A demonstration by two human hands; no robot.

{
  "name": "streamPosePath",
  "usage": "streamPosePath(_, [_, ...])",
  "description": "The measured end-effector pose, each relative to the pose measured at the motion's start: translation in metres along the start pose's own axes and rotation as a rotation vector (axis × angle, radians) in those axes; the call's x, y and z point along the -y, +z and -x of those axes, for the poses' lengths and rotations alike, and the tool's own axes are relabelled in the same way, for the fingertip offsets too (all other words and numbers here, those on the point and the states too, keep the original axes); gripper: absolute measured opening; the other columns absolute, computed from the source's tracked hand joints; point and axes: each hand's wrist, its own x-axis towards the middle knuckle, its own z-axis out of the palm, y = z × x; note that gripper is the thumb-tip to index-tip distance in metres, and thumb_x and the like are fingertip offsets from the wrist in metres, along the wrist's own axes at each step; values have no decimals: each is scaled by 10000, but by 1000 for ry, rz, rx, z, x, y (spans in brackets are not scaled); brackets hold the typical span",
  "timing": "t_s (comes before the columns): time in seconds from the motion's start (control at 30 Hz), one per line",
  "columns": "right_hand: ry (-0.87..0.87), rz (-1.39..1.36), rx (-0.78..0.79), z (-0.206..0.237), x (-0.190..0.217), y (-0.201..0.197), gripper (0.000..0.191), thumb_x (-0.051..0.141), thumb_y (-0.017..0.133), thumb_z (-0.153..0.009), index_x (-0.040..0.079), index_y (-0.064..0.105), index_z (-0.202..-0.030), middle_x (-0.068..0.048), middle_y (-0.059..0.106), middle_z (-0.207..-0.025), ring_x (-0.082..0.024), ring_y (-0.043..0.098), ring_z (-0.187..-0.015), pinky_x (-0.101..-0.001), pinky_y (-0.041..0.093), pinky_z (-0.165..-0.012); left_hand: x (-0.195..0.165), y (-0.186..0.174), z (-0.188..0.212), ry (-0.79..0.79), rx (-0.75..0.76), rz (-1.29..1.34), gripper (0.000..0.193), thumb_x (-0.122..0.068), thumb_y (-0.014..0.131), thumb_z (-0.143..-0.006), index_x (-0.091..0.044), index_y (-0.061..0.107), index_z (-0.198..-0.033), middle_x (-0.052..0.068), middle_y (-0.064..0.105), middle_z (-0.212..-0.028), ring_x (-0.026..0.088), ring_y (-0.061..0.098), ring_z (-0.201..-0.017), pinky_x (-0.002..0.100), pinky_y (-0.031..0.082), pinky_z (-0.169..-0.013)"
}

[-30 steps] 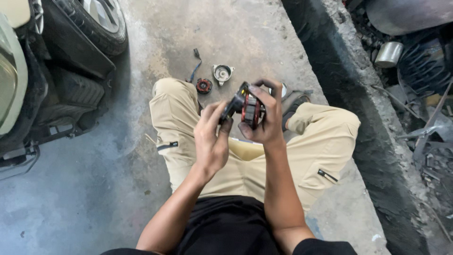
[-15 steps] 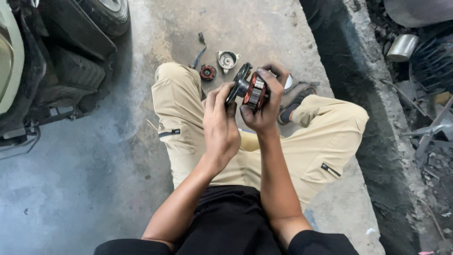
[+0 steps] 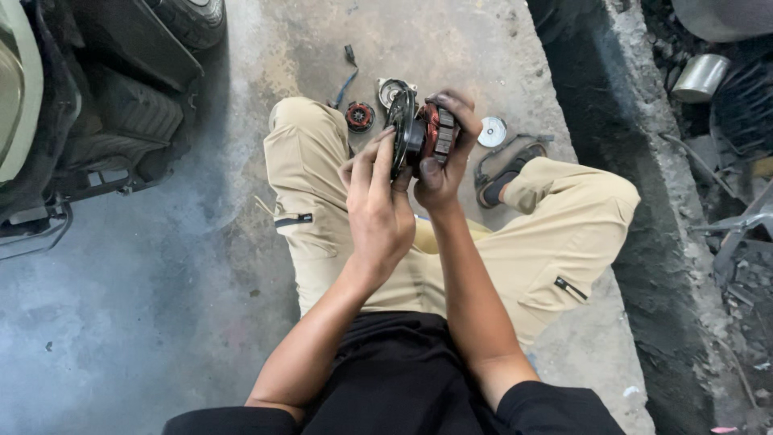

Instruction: The person sits on the floor and uses their hands to manipulate a circular electrical component, likely a starter motor or alternator. They repeatedly adjust internal parts and rotate the component to inspect it from different angles.

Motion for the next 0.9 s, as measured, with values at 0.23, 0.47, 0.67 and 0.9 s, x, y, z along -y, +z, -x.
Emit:
streamPosePath(0.23, [-87, 232, -80, 9, 8, 12, 716, 586, 629, -1000, 102, 403, -1477, -184, 451, -1388, -260, 503, -1242, -363, 501, -1026, 3, -10, -3, -205, -1, 251, 431, 94, 610, -983, -24, 581, -1396, 169, 650, -1297, 322, 683, -1206, 381, 547, -1030])
streamPosePath(0.47, [-166, 352, -36, 7, 33, 12, 751, 594, 661, -950, 101, 401, -1453, -197, 448, -1388, -292, 497, -1197, -405, 447, -1034, 16, -1, -4, -307, -68, 554, 399, 170, 468, -959, 24, 586, -1312, 105, 606, -1156, 167, 575, -1074, 254, 454, -1036])
streamPosePath(0.67, [-56, 272, -111, 14, 35, 5, 713, 601, 632, -991, 99, 409, -1445, -171, 463, -1394, -270, 521, -1185, -387, 479, -1041, 38, 13, 2, -412, -65, 1023, 405, 196, 415, -991, 92, 570, -1350, 62, 600, -1250, 120, 528, -1173, 232, 393, -1077])
streamPosePath(0.9, [214, -352, -383, 16, 20, -23, 645, 526, 617, -1011, 94, 414, -1446, -154, 555, -1323, -274, 617, -1171, -412, 546, -1042, 63, 21, 6, -648, -136, 1412, 329, 156, 429, -1030, 117, 554, -1333, 151, 633, -1315, 198, 581, -1222, 326, 407, -1115])
